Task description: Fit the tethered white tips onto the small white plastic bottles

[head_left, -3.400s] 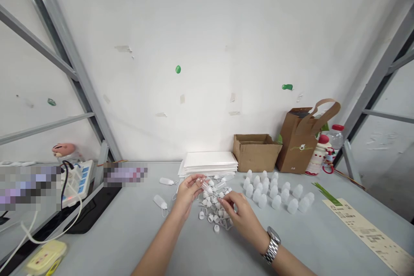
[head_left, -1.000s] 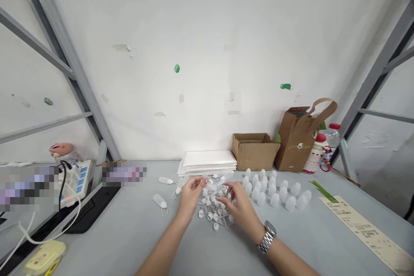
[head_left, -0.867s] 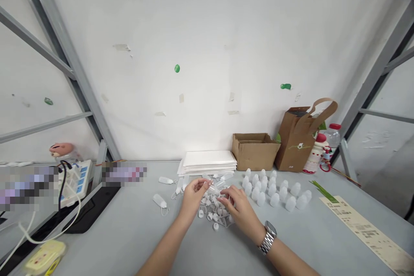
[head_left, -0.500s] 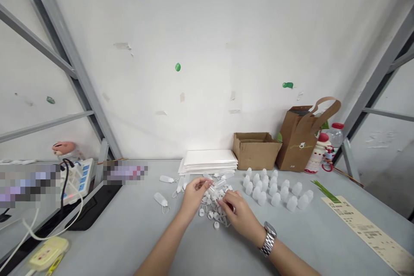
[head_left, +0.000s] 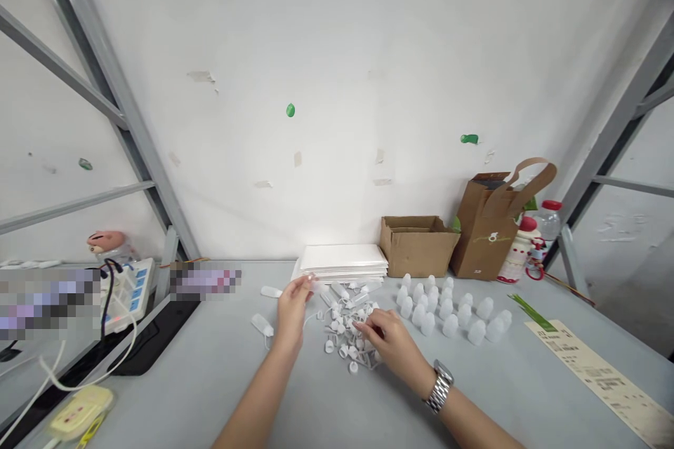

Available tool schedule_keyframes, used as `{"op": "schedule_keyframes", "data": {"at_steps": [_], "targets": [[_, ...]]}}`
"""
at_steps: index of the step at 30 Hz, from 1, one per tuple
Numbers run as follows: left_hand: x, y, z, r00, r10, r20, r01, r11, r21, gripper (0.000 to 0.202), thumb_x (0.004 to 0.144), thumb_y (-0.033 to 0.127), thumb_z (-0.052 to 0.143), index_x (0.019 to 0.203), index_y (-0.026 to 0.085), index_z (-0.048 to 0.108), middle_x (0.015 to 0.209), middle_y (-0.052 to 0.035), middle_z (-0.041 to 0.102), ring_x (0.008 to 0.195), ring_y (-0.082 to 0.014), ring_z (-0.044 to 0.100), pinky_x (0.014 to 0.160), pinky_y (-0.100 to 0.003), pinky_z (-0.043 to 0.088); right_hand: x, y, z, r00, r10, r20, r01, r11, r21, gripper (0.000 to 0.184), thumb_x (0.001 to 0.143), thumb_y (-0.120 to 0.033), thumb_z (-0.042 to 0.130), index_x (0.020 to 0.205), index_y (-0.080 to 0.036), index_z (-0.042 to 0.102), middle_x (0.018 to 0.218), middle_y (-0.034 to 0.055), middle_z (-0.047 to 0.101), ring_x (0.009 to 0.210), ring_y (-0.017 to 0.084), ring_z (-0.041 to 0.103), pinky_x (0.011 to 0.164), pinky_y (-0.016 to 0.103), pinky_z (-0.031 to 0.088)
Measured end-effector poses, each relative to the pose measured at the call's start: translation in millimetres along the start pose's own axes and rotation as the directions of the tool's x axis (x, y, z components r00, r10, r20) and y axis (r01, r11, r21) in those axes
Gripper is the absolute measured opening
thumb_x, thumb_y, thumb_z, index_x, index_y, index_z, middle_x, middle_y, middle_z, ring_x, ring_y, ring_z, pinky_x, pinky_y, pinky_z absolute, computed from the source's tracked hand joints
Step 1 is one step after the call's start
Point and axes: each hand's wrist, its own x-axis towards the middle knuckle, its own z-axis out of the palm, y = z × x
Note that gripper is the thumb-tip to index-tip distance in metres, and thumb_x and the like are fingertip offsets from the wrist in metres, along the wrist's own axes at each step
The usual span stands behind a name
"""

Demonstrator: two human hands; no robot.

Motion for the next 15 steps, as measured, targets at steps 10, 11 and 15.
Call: {"op": "schedule_keyframes", "data": {"at_steps": [10,11,15], "targets": [[-37,0,27.0,0.906,-0.074,0.416,0.040,0.995,0.090,0.026,0.068,0.041,0.060,0.076,0.017,0.064,0.083,-0.0048,0.069,0.083,-0.0193,0.060,0.077,-0.029,0.042,-1,-1,0,0.995,0.083,-0.063,-0.068,0.974,0.218,0.024,0.083,-0.038,0.050,0.099,-0.020,0.050,0.074,0.0008,0.056,0.073,0.017,0.051,0.068,0.030,0.042],[-38,-2,27.5,0.899,-0.076,0.431,0.039,0.995,0.096,0.025,0.069,0.041,0.060,0.076,0.017,0.064,0.081,-0.0040,0.069,0.081,-0.0188,0.060,0.076,-0.028,0.042,-2,-2,0,0.996,0.073,-0.055,-0.058,0.970,0.237,0.027,0.082,-0.036,0.051,0.104,-0.020,0.049,0.075,0.0008,0.056,0.074,0.017,0.052,0.070,0.030,0.042],[-40,-11,30.5,0.872,-0.094,0.480,0.033,0.990,0.134,0.025,0.068,0.043,0.060,0.074,0.018,0.062,0.073,-0.0011,0.067,0.073,-0.0172,0.059,0.069,-0.026,0.042,-5,-3,3,0.995,0.032,-0.089,-0.010,0.973,0.233,0.023,0.084,-0.029,0.047,0.105,-0.021,0.053,0.081,0.0031,0.058,0.076,0.017,0.054,0.071,0.030,0.044]]}}
